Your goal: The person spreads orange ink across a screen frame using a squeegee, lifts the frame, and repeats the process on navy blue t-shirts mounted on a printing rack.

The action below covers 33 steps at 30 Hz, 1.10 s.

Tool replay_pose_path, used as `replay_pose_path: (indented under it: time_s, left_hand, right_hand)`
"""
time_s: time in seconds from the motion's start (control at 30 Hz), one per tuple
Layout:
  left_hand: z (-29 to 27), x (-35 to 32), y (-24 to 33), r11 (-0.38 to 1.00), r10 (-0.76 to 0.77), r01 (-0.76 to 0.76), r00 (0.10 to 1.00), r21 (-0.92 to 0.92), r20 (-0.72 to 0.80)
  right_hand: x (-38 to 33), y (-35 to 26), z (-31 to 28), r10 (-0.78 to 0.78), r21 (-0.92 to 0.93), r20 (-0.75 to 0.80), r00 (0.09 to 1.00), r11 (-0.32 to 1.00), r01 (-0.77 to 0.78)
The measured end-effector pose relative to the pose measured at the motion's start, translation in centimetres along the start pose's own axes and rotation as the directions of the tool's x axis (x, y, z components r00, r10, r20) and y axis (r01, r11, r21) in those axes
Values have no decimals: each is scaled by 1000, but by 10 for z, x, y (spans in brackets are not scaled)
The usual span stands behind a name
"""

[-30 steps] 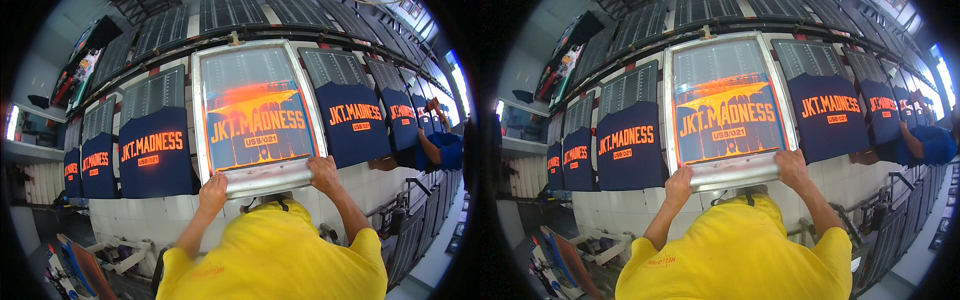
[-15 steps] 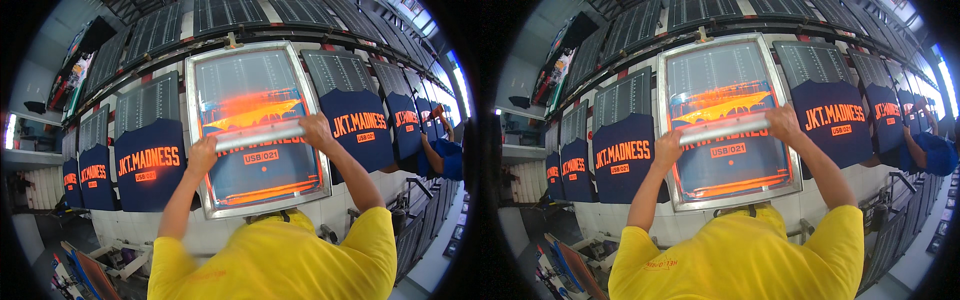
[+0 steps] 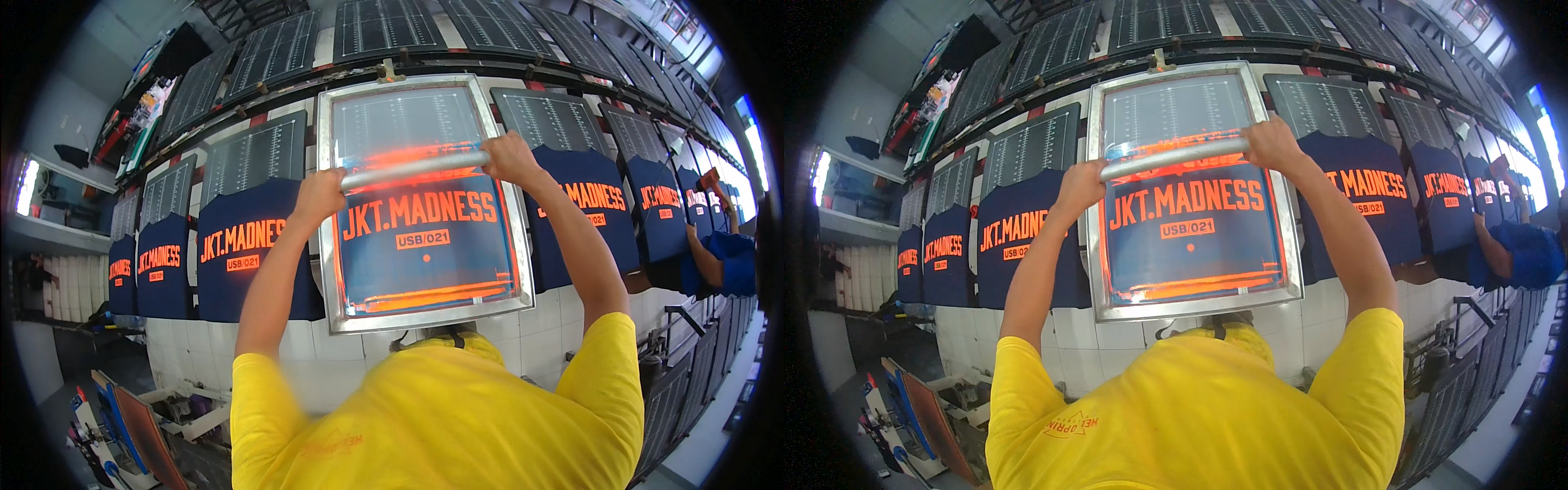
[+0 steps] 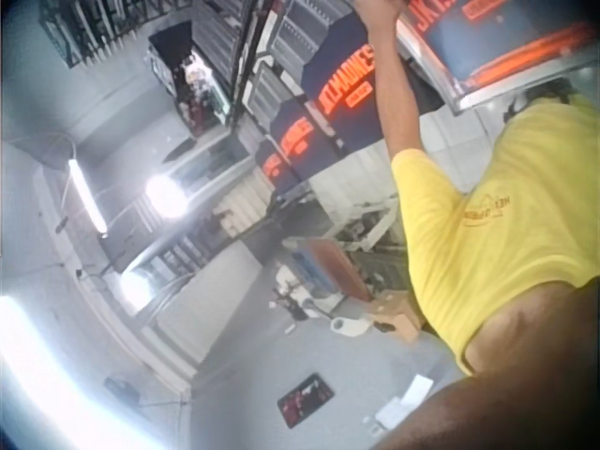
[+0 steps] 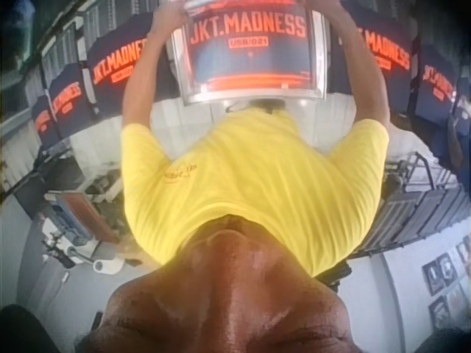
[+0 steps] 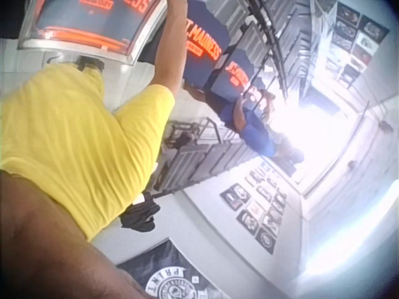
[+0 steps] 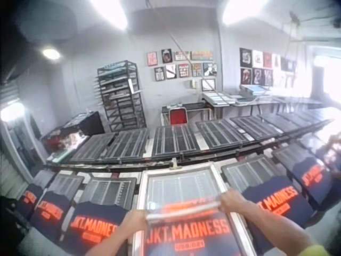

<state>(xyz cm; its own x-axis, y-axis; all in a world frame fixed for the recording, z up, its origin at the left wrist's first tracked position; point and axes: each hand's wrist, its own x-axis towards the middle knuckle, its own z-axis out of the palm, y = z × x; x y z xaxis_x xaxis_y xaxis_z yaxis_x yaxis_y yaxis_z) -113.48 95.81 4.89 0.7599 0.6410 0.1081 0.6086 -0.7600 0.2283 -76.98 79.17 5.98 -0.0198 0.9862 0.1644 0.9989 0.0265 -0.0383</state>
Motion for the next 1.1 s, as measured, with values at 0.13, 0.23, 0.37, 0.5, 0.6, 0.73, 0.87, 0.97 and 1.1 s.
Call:
replay_pose_path:
  time_s: [0.13,0.23,0.37,0.5,0.6,0.73,0.87,0.97,1.1]
  left_hand:
    - [-19,-7,3,999,38,-38,992,6,-117]
    - [-31,-28,19,999,47,-45,986,13,-161]
    - [-23,-82,45,998,61,-63,986,-7,-155]
    - [-10,-156,74,997,54,-59,995,-51,-90]
    - [4,-199,89,996,19,-23,999,-86,-49]
    - [32,-235,95,996,41,-52,989,-74,-142]
    - [51,-254,101,990,98,-116,973,-78,-210]
    - [59,-268,105,990,58,-72,992,-121,-114]
    - [69,-278,104,986,98,-111,990,-128,-106]
  right_hand:
    - [-11,-12,-28,-26,-38,-134,991,999,21]
    - [-39,-28,-46,-25,-19,-205,979,1000,21]
    - [-94,-50,-43,-9,6,-221,975,1000,11]
    - [-162,-81,-23,-33,138,-307,951,987,79]
    - [-203,-113,-12,34,171,-284,958,985,16]
    - [-237,-135,14,27,161,-281,959,987,19]
    - [-257,-149,23,31,71,-232,972,997,-14]
    - [-269,-162,17,81,138,-73,994,988,-71]
    - [-278,-171,22,116,135,-21,993,984,-112]
